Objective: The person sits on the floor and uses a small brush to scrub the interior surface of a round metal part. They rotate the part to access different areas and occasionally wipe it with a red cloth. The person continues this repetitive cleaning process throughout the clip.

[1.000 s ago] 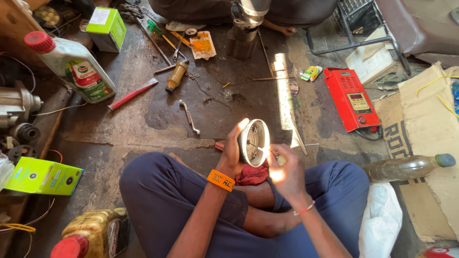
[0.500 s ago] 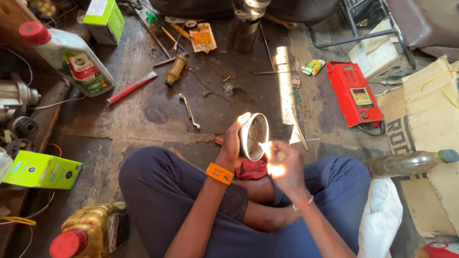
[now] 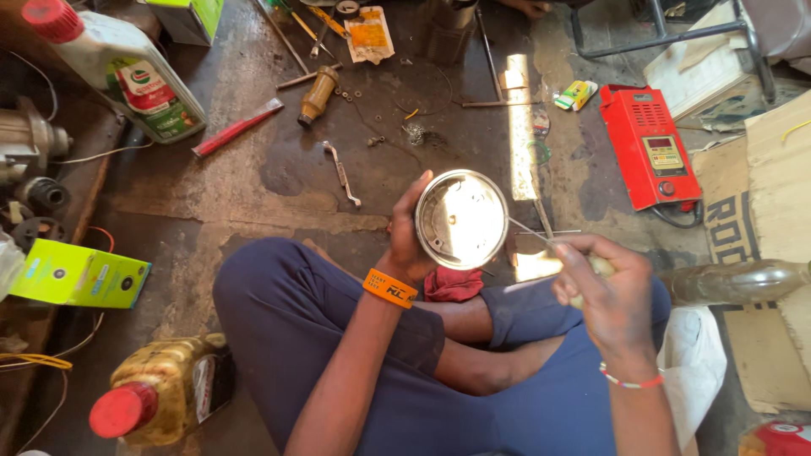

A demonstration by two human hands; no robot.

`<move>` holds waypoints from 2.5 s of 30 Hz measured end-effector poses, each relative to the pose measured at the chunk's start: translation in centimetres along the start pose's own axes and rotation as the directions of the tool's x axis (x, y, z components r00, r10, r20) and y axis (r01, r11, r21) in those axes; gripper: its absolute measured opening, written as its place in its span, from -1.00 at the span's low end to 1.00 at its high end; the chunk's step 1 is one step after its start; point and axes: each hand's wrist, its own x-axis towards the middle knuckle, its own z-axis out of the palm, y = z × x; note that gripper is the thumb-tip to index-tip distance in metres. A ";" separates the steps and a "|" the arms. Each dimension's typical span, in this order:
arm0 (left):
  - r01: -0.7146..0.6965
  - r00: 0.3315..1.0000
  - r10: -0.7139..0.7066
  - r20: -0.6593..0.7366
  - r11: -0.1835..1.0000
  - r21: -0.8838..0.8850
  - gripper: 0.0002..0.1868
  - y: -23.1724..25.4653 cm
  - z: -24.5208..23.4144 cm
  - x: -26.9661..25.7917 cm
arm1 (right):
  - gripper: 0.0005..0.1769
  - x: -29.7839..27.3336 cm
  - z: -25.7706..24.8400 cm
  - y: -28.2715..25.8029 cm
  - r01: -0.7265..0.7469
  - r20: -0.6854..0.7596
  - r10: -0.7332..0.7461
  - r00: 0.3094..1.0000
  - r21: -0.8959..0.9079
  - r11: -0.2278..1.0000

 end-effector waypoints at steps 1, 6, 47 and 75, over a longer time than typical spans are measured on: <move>0.003 1.000 -0.002 0.017 1.000 -0.020 -0.38 -0.1 0.2 0.1 | -0.88 0.0 -0.2 -0.7 0.017 0.013 -0.018 1.000 0.021 1.000; 0.085 0.995 -0.080 0.067 0.993 -0.085 -0.33 -1.1 0.7 0.1 | -0.82 -0.5 1.0 -3.4 0.015 0.026 -0.009 1.000 -0.233 0.972; -0.129 0.959 0.232 -0.166 0.873 0.471 -0.55 -3.2 -3.1 1.4 | -0.78 3.1 3.9 0.4 0.079 0.236 0.007 0.972 -0.351 0.933; -0.155 0.937 0.282 -0.206 0.864 0.478 -0.63 -0.3 -3.7 2.2 | -0.91 5.2 4.6 6.9 -0.414 0.392 0.255 0.884 0.405 0.815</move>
